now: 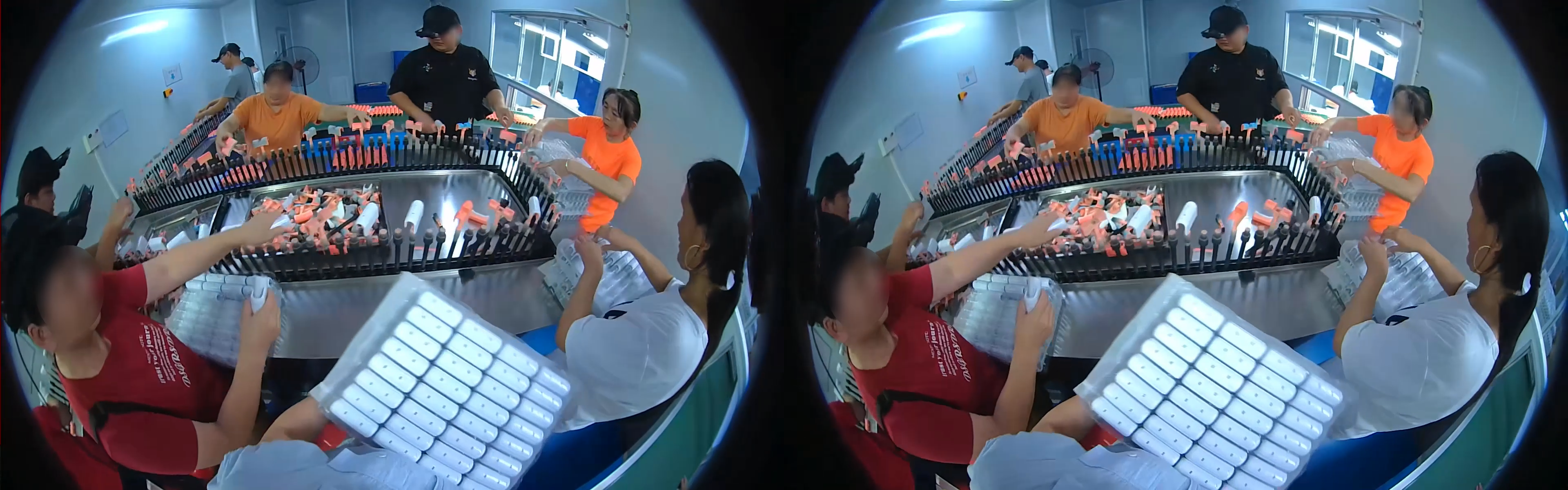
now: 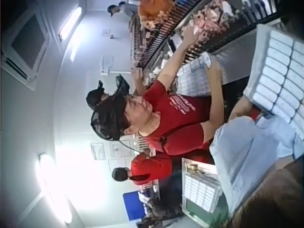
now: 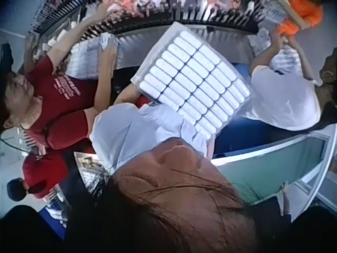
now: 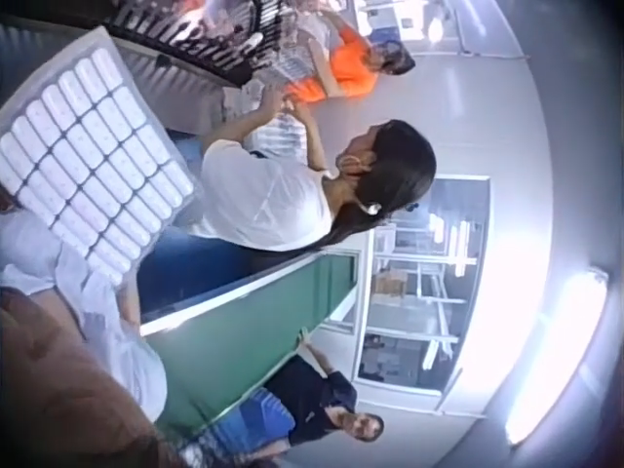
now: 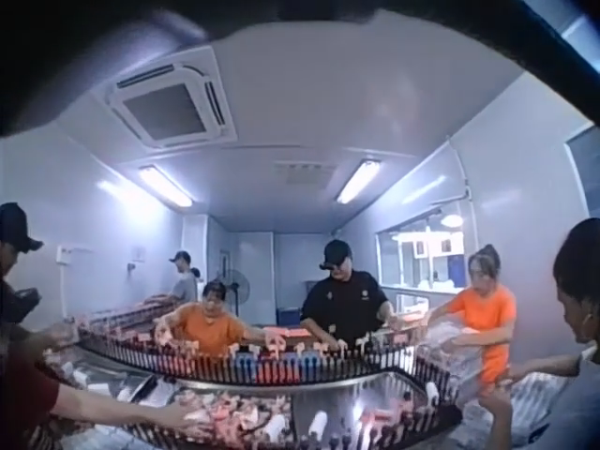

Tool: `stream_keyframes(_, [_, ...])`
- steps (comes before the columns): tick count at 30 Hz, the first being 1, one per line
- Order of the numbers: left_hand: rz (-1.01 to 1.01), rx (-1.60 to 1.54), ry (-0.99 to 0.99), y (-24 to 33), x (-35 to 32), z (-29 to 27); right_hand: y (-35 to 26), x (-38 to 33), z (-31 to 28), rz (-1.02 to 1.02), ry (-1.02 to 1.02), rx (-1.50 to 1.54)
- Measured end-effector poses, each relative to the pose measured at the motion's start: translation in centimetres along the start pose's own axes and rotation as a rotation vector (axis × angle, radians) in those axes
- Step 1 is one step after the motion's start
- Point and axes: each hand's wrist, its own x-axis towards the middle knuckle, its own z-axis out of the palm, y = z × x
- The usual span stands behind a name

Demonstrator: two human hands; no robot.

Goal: Sorting and placing small white and orange plastic components into partitioned white trays on an assembly line.

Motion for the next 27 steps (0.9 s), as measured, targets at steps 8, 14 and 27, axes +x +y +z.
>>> stream_keyframes(8, [0.045, 0.139, 0.096, -5.8, 4.5, 2.5, -2.9, 7.6, -0.3, -0.078, 0.107, -0.031])
stream_keyframes(14, [-0.123, -0.006, -0.124, -7.0, 9.7, 2.8, -4.6, 13.7, 0.5, -0.107, 0.159, -0.08])
stream_keyframes(27, [-1.353, -0.907, -0.063, 14.2, -10.2, -3.4, -22.7, 21.5, -9.3, -0.667, -0.072, 0.299])
